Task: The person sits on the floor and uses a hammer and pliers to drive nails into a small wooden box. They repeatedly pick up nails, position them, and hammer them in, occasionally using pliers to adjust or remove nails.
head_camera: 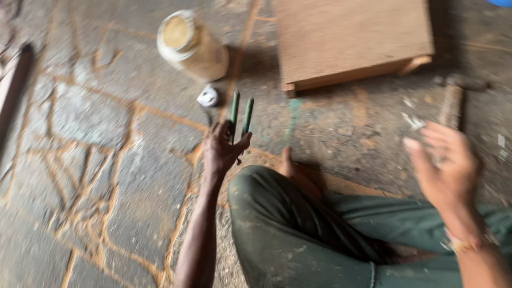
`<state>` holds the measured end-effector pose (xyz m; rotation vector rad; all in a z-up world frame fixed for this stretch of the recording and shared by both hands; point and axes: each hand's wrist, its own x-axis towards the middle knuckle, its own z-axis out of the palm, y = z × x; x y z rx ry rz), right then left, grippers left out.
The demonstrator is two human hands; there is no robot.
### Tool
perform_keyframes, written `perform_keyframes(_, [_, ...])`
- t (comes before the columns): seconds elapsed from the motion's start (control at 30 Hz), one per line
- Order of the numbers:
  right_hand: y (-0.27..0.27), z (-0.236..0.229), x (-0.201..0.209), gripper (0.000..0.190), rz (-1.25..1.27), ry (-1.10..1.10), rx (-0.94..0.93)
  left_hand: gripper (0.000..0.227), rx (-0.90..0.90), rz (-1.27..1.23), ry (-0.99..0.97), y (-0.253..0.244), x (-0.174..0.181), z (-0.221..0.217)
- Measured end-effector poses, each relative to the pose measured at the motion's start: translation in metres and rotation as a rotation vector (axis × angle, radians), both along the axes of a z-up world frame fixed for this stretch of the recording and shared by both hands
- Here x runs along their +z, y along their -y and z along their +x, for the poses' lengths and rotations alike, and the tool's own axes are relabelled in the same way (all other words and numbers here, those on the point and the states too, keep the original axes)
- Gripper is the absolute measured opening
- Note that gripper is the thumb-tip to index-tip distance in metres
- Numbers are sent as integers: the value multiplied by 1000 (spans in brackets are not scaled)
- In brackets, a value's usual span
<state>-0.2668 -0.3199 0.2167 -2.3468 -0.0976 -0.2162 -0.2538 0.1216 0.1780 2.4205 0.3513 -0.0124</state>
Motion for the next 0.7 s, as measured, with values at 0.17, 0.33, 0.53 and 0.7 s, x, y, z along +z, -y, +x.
perform_keyframes(0.17, [-75, 71, 66, 63, 509, 40, 464, 51, -475, -195, 462, 91, 64, 63])
perform_keyframes(0.33, [-78, 152, 82, 44, 665, 83, 271, 59, -630, -240, 511, 209, 70, 152])
perform_keyframes(0.53, [-23, 197, 20, 26, 909, 209, 289, 28, -856, -712, 367, 252, 22, 244])
perform_keyframes(0.7, [-22, 207, -28, 28, 961, 322, 103, 32, -881, -657, 696, 264, -31, 275])
